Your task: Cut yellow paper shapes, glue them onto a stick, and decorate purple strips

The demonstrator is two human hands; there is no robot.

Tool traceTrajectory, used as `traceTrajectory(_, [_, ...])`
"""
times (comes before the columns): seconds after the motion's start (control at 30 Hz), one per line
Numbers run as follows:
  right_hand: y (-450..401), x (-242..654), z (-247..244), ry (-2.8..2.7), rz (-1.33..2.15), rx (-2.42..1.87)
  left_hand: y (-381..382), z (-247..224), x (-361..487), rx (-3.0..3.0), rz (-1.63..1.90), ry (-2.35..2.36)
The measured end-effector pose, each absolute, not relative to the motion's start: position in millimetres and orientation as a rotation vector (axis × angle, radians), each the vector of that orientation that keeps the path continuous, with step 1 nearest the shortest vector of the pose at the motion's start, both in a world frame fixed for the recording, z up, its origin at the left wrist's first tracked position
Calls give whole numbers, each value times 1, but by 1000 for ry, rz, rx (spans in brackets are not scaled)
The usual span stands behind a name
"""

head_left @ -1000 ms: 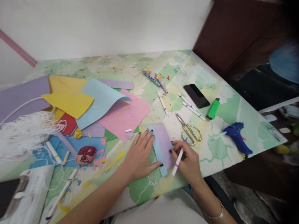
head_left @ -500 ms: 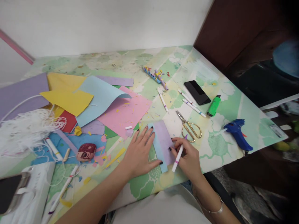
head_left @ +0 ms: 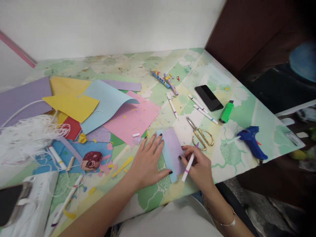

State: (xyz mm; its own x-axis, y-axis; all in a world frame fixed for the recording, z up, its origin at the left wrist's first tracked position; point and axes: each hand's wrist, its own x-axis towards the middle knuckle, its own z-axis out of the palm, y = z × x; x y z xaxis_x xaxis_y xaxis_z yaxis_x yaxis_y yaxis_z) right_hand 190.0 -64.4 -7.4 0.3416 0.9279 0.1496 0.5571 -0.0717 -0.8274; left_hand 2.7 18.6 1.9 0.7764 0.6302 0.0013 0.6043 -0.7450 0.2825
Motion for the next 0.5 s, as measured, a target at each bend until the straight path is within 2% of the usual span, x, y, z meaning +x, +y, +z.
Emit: traceTrajectory(0.5, [-64,191,-8,-1376,498,-1740,19,1,3,2703,178,948])
